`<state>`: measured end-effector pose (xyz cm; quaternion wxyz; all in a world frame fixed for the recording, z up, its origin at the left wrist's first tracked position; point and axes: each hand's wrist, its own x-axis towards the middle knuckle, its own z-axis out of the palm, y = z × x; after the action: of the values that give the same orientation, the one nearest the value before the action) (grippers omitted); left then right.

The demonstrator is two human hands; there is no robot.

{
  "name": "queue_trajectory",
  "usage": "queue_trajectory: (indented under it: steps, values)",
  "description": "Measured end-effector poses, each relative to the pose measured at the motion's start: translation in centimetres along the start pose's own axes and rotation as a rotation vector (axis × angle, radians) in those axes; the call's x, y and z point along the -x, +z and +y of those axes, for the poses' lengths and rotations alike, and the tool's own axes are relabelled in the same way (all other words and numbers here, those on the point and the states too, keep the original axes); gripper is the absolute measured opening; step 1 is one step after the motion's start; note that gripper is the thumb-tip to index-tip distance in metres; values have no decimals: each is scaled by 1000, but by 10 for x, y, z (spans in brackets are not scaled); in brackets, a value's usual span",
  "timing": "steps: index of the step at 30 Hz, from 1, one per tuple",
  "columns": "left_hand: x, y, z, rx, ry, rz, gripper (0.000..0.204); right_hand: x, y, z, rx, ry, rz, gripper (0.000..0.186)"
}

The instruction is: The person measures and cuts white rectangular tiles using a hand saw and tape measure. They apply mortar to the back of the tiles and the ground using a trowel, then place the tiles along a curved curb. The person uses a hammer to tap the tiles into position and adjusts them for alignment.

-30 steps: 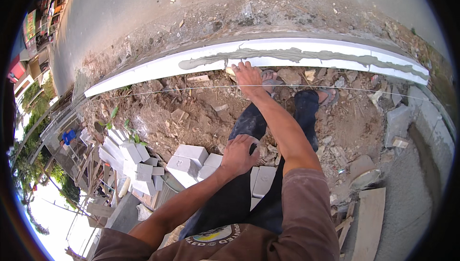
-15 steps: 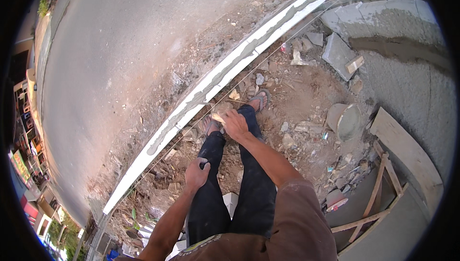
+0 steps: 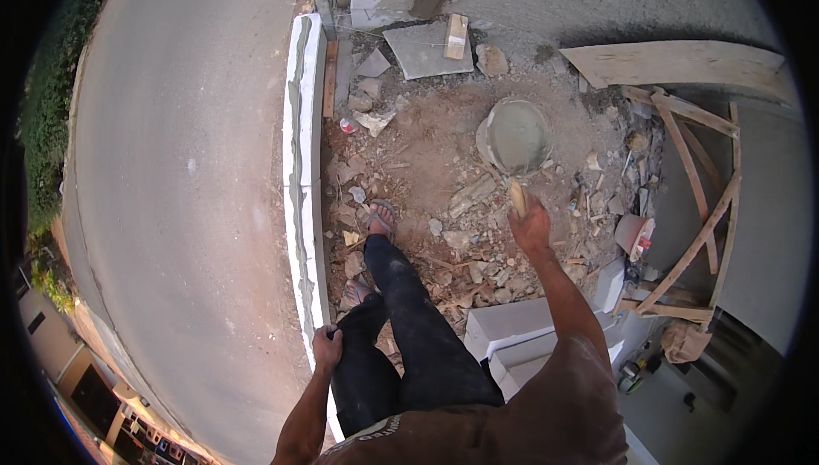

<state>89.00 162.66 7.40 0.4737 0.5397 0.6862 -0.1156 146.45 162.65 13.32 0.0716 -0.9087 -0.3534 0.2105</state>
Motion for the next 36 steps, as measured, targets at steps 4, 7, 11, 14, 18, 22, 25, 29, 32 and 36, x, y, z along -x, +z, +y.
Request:
queue_trajectory:
  steps: [4, 7, 11, 14, 18, 22, 25, 29, 32, 36]
  values:
    - [-35, -35, 60, 12, 61, -19, 34, -45, -40, 36, 89, 114, -25, 52]
    - [-66, -60, 120, 106, 107, -19, 35, -74, -48, 47, 152, 29, 63, 48]
    - [-95, -86, 186, 281, 104, -48, 27, -106, -45, 32, 208, 169, -61, 36]
    - [-109, -98, 222, 277, 103, -148, 25, -125, -20, 34, 188, 271, -169, 27]
    - [-121, -104, 253, 187, 115, -194, 25, -151, 15, 50, 27, 354, -200, 22]
    - [-142, -110, 263, 68, 39, -320, 29, -169, 50, 70, 7, 353, -139, 20]
    - [-166, -130, 273, -53, -27, -319, 31, -185, 58, 56, -75, 445, -224, 26]
    - [-193, -147, 295, -121, 85, -359, 27, -171, 46, 61, -163, 561, 44, 35]
    - [-200, -170, 322, -213, 126, -355, 25, -131, 34, 25, -231, 520, 606, 40]
    - [-203, -175, 343, -301, 187, -459, 19, -15, 61, -1, -608, 700, 417, 36]
